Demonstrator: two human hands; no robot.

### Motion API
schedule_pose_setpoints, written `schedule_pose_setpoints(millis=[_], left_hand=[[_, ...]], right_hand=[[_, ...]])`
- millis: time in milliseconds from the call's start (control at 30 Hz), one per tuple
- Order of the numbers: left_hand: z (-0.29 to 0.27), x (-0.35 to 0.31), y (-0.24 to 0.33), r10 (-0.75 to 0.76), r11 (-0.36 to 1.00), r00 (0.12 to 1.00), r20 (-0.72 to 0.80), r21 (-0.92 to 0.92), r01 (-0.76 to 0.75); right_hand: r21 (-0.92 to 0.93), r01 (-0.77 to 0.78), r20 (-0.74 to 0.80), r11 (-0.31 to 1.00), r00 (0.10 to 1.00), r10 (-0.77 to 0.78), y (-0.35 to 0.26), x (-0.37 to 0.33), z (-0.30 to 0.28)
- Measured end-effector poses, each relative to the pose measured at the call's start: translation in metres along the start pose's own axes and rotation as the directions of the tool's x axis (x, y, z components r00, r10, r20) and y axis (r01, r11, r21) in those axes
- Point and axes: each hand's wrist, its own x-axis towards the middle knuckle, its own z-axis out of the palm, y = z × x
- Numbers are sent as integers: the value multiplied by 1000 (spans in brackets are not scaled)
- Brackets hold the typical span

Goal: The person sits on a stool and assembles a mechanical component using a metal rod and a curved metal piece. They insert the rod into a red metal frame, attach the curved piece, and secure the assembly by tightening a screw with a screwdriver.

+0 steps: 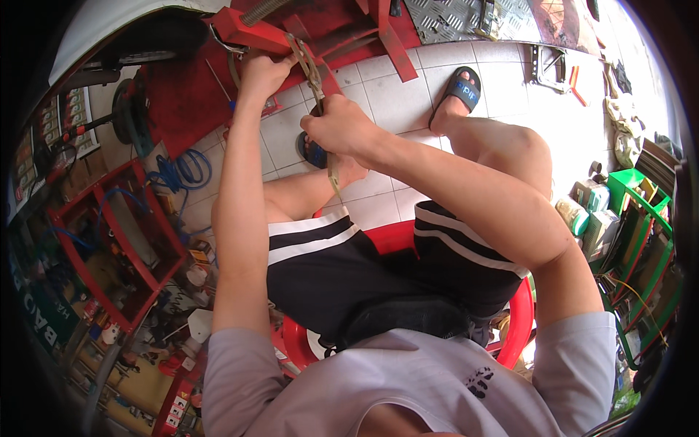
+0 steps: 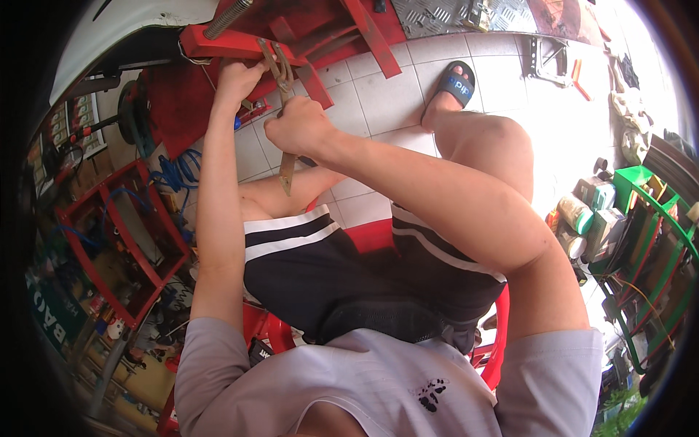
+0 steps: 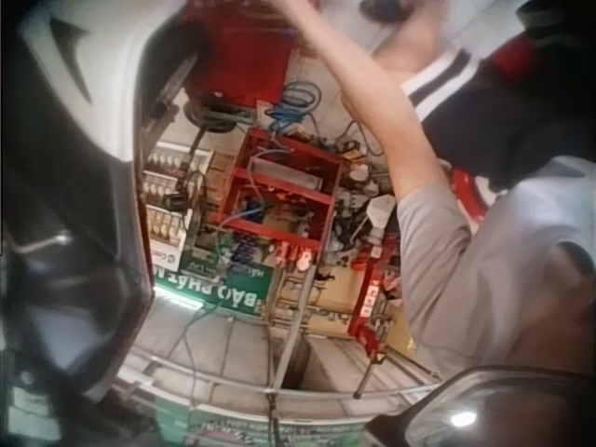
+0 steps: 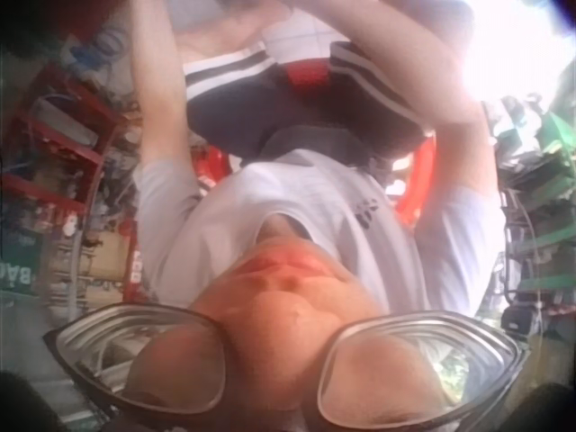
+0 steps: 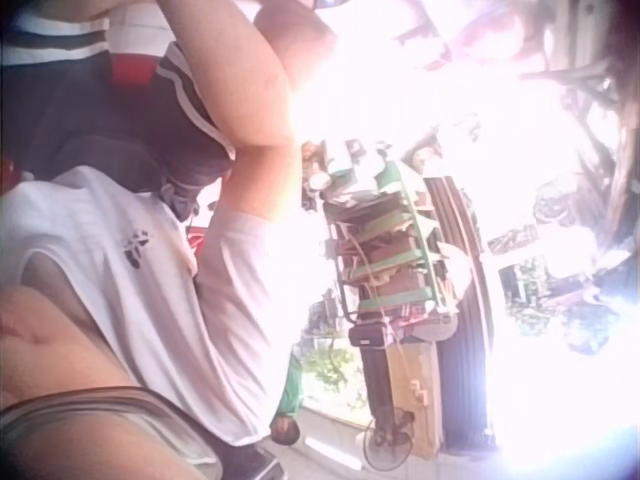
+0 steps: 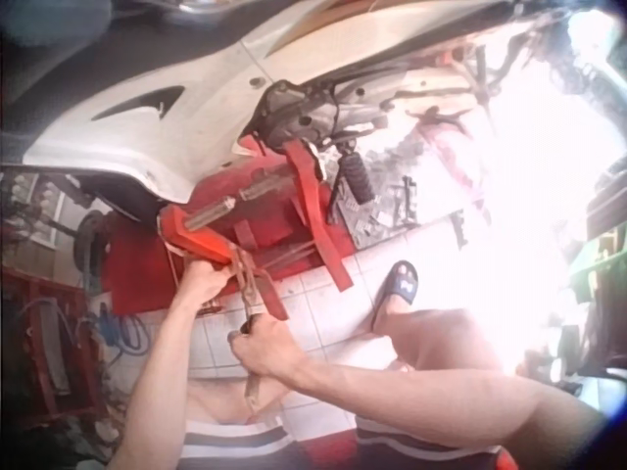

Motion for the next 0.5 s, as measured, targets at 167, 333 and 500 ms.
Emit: schedule_pose_setpoints(millis=[167,333,500], left_hand=[[2,-3,22,-301,922,937,176,-197,334],[7,-5,28,-557,554,653,513,-356,753],[10,-6,16,-488,460,643,591,-452,765]], right_hand=[[-94,86,-30,992,996,-89,20,23,10],[166,-84,46,982,996,78,16,21,8],[246,-98,50,964,995,88,4,11,6]])
